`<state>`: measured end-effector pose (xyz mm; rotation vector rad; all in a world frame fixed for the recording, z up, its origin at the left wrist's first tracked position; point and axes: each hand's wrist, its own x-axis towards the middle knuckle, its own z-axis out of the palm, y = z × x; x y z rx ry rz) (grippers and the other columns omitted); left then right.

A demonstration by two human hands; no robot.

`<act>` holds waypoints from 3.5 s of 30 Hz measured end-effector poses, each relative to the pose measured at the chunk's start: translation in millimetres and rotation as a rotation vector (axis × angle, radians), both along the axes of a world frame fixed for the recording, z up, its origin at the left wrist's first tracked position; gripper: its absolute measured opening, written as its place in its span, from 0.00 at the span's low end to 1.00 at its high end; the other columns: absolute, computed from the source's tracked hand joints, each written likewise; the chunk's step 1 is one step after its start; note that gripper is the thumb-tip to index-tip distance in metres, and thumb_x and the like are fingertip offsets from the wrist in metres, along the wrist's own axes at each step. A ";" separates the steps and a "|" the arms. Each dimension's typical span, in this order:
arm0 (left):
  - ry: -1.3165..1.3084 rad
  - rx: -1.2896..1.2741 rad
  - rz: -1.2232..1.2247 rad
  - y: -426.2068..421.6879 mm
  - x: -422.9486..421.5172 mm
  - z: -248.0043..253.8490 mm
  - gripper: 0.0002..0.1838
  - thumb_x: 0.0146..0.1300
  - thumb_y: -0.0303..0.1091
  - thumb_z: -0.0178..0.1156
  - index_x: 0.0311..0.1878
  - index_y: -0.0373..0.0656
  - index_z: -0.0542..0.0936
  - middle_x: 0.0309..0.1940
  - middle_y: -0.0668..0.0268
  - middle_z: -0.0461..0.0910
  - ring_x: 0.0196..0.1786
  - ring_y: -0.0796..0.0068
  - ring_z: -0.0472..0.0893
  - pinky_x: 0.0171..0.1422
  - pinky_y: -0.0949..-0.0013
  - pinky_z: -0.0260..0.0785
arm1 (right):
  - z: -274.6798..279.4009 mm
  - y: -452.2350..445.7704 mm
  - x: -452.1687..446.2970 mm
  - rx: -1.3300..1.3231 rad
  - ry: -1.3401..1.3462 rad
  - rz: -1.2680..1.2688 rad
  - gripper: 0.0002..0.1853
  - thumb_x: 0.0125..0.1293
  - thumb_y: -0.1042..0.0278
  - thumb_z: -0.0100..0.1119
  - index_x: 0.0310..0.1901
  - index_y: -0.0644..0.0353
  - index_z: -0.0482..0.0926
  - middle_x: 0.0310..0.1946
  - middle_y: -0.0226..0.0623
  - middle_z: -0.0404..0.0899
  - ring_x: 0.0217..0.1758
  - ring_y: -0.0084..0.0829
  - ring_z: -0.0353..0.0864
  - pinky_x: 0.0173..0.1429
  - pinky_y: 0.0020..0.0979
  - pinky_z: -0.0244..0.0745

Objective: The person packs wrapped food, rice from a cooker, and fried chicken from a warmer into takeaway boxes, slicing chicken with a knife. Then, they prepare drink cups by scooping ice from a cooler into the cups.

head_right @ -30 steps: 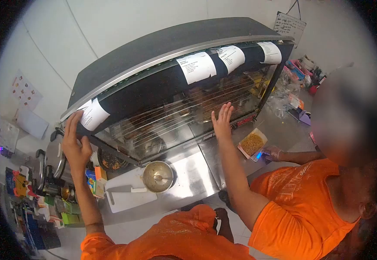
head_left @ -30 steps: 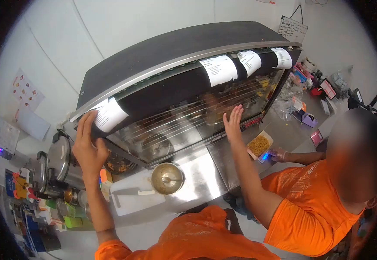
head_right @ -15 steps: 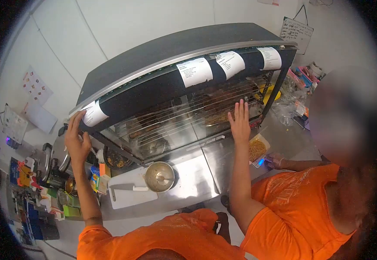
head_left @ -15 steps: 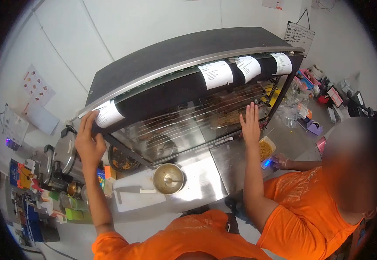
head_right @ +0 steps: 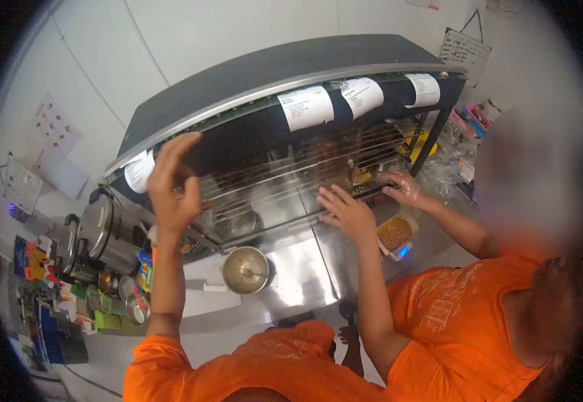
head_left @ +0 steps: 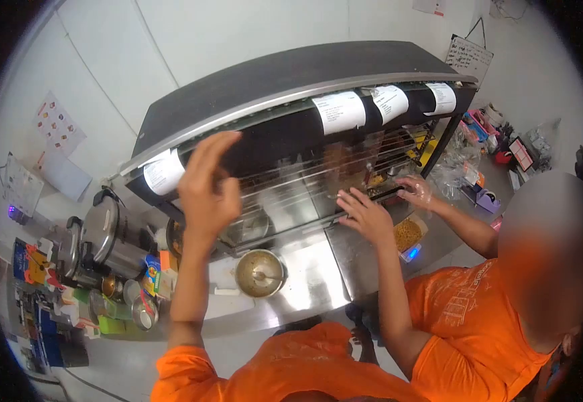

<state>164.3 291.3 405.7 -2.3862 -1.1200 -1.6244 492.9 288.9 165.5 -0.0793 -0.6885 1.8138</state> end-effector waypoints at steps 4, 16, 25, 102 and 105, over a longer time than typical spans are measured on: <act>0.026 0.012 -0.103 23.7 39.1 2.0 0.31 0.45 0.19 0.51 0.57 0.45 0.81 0.54 0.62 0.82 0.24 0.74 0.79 0.29 0.73 0.72 | -12.8 -45.5 15.3 -0.207 0.334 0.241 0.34 0.73 0.46 0.48 0.73 0.57 0.62 0.78 0.46 0.53 0.81 0.44 0.48 0.82 0.49 0.42; 0.194 -0.018 -0.175 64.8 106.8 12.1 0.30 0.45 0.24 0.54 0.57 0.47 0.81 0.55 0.63 0.82 0.24 0.69 0.79 0.32 0.69 0.74 | -95.4 -230.3 -1.3 -1.038 1.716 0.102 0.33 0.66 0.60 0.63 0.65 0.73 0.65 0.61 0.51 0.68 0.68 0.42 0.66 0.74 0.31 0.60; 0.154 -0.059 -0.362 67.2 140.1 16.1 0.25 0.48 0.24 0.55 0.53 0.44 0.81 0.49 0.62 0.83 0.26 0.65 0.81 0.33 0.65 0.74 | -93.0 -226.3 10.9 -1.104 1.858 0.111 0.25 0.64 0.67 0.67 0.59 0.68 0.72 0.50 0.44 0.76 0.58 0.38 0.75 0.65 0.29 0.68; 0.894 0.117 0.005 93.7 155.0 50.7 0.17 0.59 0.33 0.59 0.51 0.39 0.81 0.45 0.58 0.77 0.46 0.53 0.80 0.45 0.50 0.76 | 208.4 -13.3 13.3 0.572 -1.095 -1.759 0.12 0.66 0.71 0.51 0.47 0.58 0.82 0.49 0.42 0.82 0.56 0.40 0.80 0.63 0.36 0.72; 0.891 0.092 0.019 85.5 133.8 50.1 0.20 0.58 0.31 0.59 0.54 0.38 0.79 0.48 0.58 0.77 0.47 0.53 0.81 0.46 0.51 0.77 | 229.1 78.0 112.1 0.301 -1.205 -2.033 0.15 0.64 0.77 0.47 0.45 0.57 0.84 0.47 0.42 0.84 0.52 0.42 0.82 0.60 0.36 0.73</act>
